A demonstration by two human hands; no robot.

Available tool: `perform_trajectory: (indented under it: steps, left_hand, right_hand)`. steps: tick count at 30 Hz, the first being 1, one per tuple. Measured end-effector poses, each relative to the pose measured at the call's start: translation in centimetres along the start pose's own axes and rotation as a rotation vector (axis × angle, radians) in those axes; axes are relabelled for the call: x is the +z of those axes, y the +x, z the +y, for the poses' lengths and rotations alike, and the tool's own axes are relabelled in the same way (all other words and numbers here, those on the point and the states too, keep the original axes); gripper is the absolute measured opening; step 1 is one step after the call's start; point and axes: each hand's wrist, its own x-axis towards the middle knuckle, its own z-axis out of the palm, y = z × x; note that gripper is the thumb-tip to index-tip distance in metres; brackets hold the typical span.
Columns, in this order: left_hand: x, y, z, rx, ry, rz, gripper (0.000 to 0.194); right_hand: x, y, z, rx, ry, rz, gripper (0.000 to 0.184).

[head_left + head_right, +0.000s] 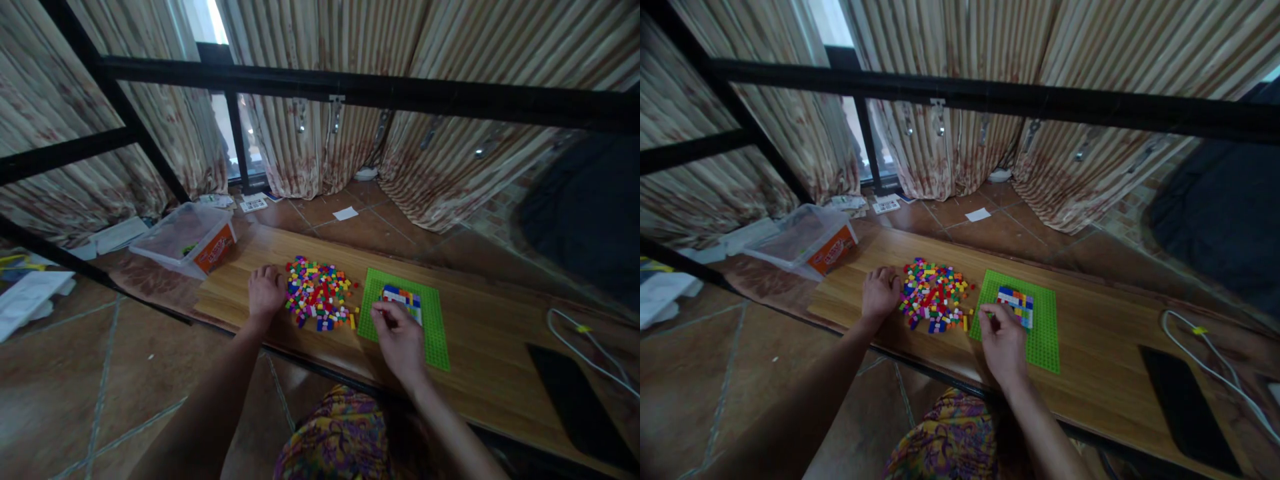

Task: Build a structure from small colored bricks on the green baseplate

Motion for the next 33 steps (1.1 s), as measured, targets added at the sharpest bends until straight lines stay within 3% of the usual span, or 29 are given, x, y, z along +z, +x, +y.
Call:
perform_trajectory:
  steps: [7,12,20,26,33]
  left_hand:
    - [-0.2,-0.1,0.2,-0.016,0.008,-0.028,0.024]
    - [-0.3,-0.1,0.2,-0.013,0.003,-0.034,0.026]
    - [-0.4,-0.1,0.2,-0.034,-0.028,-0.069,0.028]
    - [-0.3,-0.1,0.1,-0.029,-0.017,-0.051,0.026]
    - [-0.3,-0.1,0.2,-0.037,-0.022,-0.057,0.026]
  right_hand:
    - [4.9,-0.6,-2.3,-0.178,-0.081,-0.319,0.018]
    - [6.5,-0.7,-2.5,-0.28,-0.177,-0.446,0.019]
    - [7.5,2.0,-2.6,-0.259,-0.28,-0.429,0.025]
    - [10.4,5.0,-4.2,-0.403,-0.353,-0.554,0.028]
    - [12.0,6.6,-3.7,-0.376,-0.353,-0.633,0.019]
